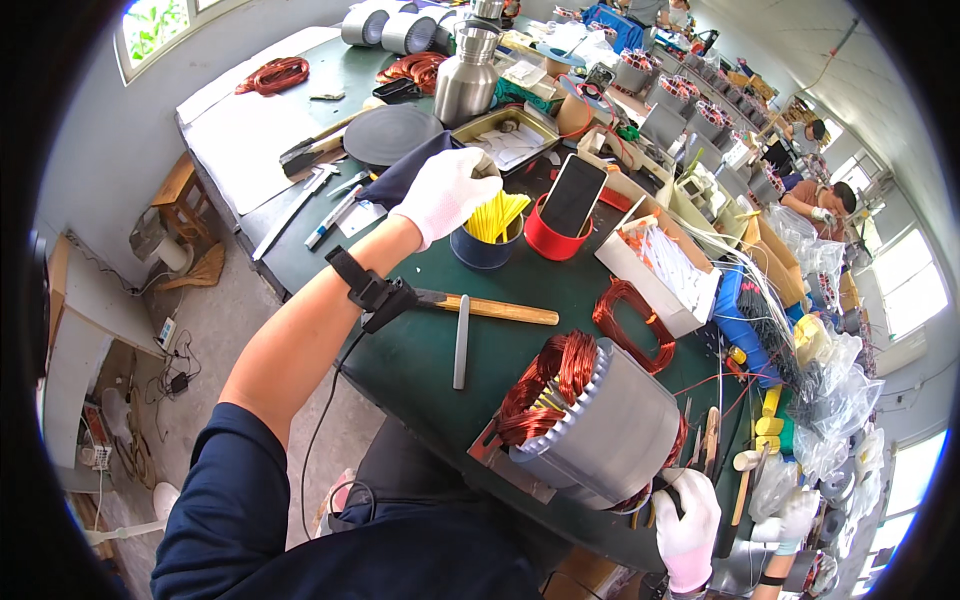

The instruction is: Manually assemble and align copper wire windings inside a motor stator using hand tools.

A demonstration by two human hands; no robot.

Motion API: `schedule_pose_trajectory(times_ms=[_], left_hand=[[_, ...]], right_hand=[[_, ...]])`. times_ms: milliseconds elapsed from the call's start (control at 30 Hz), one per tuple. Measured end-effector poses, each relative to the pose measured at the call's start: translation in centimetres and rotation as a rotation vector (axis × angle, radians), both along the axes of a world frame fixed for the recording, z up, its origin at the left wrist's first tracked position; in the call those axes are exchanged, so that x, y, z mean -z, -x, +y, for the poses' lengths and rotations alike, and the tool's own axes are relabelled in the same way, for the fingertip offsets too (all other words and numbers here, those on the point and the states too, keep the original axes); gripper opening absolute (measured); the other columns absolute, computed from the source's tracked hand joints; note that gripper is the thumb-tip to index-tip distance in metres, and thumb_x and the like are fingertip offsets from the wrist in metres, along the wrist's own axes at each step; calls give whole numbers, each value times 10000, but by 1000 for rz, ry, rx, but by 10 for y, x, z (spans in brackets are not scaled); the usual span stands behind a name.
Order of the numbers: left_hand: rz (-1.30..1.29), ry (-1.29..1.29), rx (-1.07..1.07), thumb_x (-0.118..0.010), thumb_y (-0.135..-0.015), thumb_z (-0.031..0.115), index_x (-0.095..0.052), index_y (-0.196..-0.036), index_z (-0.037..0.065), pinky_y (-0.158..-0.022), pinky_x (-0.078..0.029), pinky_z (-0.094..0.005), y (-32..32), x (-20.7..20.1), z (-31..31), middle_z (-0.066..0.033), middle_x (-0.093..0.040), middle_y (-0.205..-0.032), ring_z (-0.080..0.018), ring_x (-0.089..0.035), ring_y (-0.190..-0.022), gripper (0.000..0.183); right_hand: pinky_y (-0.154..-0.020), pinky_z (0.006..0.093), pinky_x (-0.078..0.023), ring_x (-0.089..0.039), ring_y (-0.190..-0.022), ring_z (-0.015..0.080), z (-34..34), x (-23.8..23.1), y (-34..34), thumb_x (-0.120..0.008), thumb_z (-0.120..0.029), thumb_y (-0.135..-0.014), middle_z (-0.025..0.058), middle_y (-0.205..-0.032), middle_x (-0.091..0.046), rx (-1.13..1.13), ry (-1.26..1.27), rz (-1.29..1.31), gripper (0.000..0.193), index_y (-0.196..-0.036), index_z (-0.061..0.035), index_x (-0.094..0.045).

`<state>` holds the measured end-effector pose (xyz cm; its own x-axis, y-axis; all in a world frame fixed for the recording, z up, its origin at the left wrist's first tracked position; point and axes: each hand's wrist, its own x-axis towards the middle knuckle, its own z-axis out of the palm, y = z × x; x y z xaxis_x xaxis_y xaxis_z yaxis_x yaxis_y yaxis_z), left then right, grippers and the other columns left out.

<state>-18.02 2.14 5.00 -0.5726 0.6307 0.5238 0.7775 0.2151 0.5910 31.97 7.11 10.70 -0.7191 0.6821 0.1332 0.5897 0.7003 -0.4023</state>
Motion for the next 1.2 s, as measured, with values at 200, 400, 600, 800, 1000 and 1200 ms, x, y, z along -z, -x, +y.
schedule_pose_trajectory(times_ms=[200,400,600,800,1000,1200], left_hand=[[-224,-77,75,-717,-941,191,-714,-1071,-20,-790,-561,-355,3,-1,-7,-154,-758,-947,-231,-731,-834,248],[-38,-136,239,-694,-903,64,-633,-927,9,-684,-558,-347,-78,-30,-61,-126,-676,-794,-252,-710,-718,86],[-169,53,244,-681,-889,-18,-588,-1165,18,-713,-577,-372,-107,67,-96,-143,-698,-834,-307,-738,-773,294],[-258,-142,258,-702,-868,-58,-587,-1303,27,-706,-580,-316,-124,49,-122,-82,-722,-884,-235,-729,-758,458],[-247,-78,286,-690,-860,-55,-625,-1279,40,-722,-584,-332,-120,82,-129,-89,-731,-912,-261,-734,-794,434],[-36,241,312,-709,-874,95,-751,-992,74,-780,-562,-402,-114,75,-131,-98,-707,-875,-318,-697,-878,127]], right_hand=[[-925,429,-517,-653,-983,376,0,0,-1,-652,-30,-826,170,-988,-688,-34,-42,-14,185,-997,34,-679],[-920,424,-516,-656,-978,371,-1,2,-3,-641,-47,-831,169,-992,-688,45,20,-12,196,-1004,35,-681],[-935,428,-514,-658,-980,374,8,14,-2,-678,-44,-864,169,-1017,-698,32,50,4,191,-1042,27,-688],[-924,397,-515,-666,-964,361,16,26,-14,-652,-13,-896,186,-1026,-687,89,113,72,199,-1080,56,-688],[-1002,343,-502,-680,-1095,270,29,35,-20,-615,8,-926,168,-1183,-725,90,165,-16,321,-1236,67,-673],[-950,386,-530,-710,-1077,384,25,38,-22,-688,-30,-893,222,-1165,-731,132,214,-62,294,-1174,58,-697]])
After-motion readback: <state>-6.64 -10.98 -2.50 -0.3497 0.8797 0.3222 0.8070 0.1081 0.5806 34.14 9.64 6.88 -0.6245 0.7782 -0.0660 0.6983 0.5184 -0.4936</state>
